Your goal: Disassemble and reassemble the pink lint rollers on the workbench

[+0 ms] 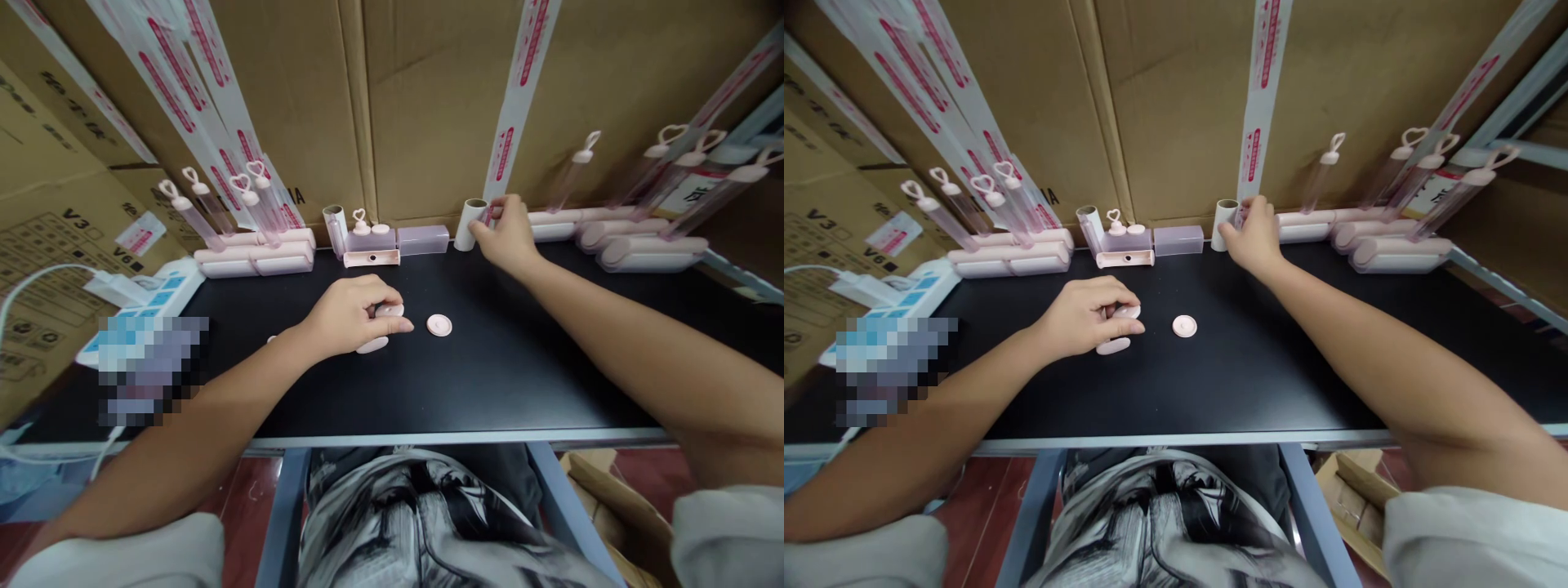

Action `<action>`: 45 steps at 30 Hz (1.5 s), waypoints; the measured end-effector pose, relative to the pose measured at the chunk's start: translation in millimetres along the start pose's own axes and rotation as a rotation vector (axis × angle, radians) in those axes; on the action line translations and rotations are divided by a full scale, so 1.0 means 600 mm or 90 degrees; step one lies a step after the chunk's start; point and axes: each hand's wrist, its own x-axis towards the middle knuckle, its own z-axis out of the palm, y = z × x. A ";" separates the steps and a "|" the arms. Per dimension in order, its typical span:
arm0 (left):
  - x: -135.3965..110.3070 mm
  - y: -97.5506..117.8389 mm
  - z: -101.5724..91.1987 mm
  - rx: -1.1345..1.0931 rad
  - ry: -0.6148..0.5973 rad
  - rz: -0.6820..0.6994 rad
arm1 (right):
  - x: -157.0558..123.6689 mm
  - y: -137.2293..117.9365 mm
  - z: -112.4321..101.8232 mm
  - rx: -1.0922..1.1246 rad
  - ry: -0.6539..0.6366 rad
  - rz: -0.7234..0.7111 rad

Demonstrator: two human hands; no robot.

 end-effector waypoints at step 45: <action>0.003 0.012 0.000 0.029 -0.029 -0.026 | 0.071 -0.126 0.027 0.073 -0.111 -0.128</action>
